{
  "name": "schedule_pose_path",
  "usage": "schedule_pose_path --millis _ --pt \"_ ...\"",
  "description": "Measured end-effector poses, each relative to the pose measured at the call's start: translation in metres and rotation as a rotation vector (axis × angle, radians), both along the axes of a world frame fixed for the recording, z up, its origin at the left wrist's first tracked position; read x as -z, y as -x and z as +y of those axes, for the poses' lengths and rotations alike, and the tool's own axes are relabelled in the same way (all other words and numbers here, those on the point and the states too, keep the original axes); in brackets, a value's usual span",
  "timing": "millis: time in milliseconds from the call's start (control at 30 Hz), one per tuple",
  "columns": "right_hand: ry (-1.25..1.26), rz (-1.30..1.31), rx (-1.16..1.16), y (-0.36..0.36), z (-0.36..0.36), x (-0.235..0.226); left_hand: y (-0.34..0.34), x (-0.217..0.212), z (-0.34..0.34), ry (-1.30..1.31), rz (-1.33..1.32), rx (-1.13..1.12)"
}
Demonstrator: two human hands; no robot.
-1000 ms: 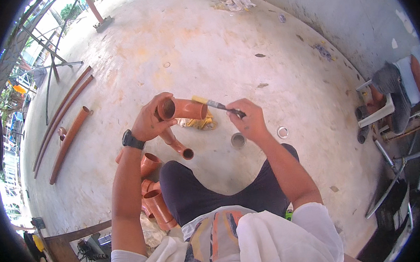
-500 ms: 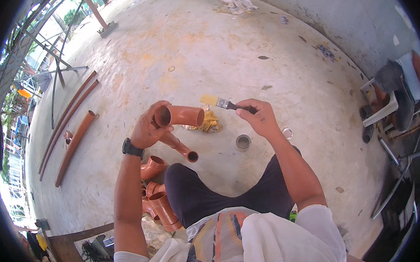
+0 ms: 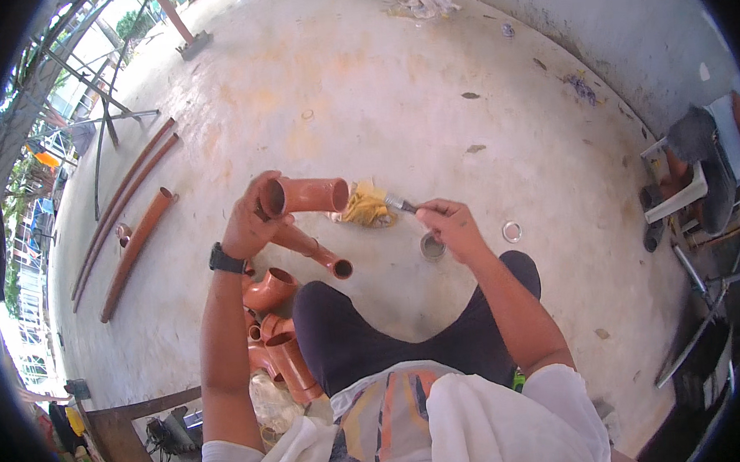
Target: The person applies glue to the ends of orange plastic pipe fittings using a brush, then joins them together. The person then carries the assembled pipe section to a hole in the floor and inserts it into the opening.
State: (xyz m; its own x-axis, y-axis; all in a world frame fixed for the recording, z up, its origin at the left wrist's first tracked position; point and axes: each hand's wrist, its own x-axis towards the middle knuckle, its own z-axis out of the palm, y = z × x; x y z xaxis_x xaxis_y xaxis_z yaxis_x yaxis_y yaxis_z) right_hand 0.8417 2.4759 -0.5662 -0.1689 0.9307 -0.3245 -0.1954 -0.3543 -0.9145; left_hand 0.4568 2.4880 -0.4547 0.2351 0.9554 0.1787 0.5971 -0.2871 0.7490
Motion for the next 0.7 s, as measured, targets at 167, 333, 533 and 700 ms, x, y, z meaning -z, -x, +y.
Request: schedule_pose_path --millis 167,333,533,700 --pt "0.072 -0.136 -0.065 -0.077 0.036 0.023 0.01 0.012 0.002 -0.068 -0.011 -0.075" --pt "0.152 -0.198 0.03 -0.167 0.056 0.063 0.017 0.014 0.004 -0.071 -0.069 -0.091" --pt "0.198 -0.794 -0.372 -0.199 0.046 0.152 0.021 0.019 0.01 0.05 -0.193 -0.124" --pt "-0.302 -1.335 -0.997 -0.098 0.091 0.183 0.014 0.017 0.011 0.016 -0.126 -0.134"
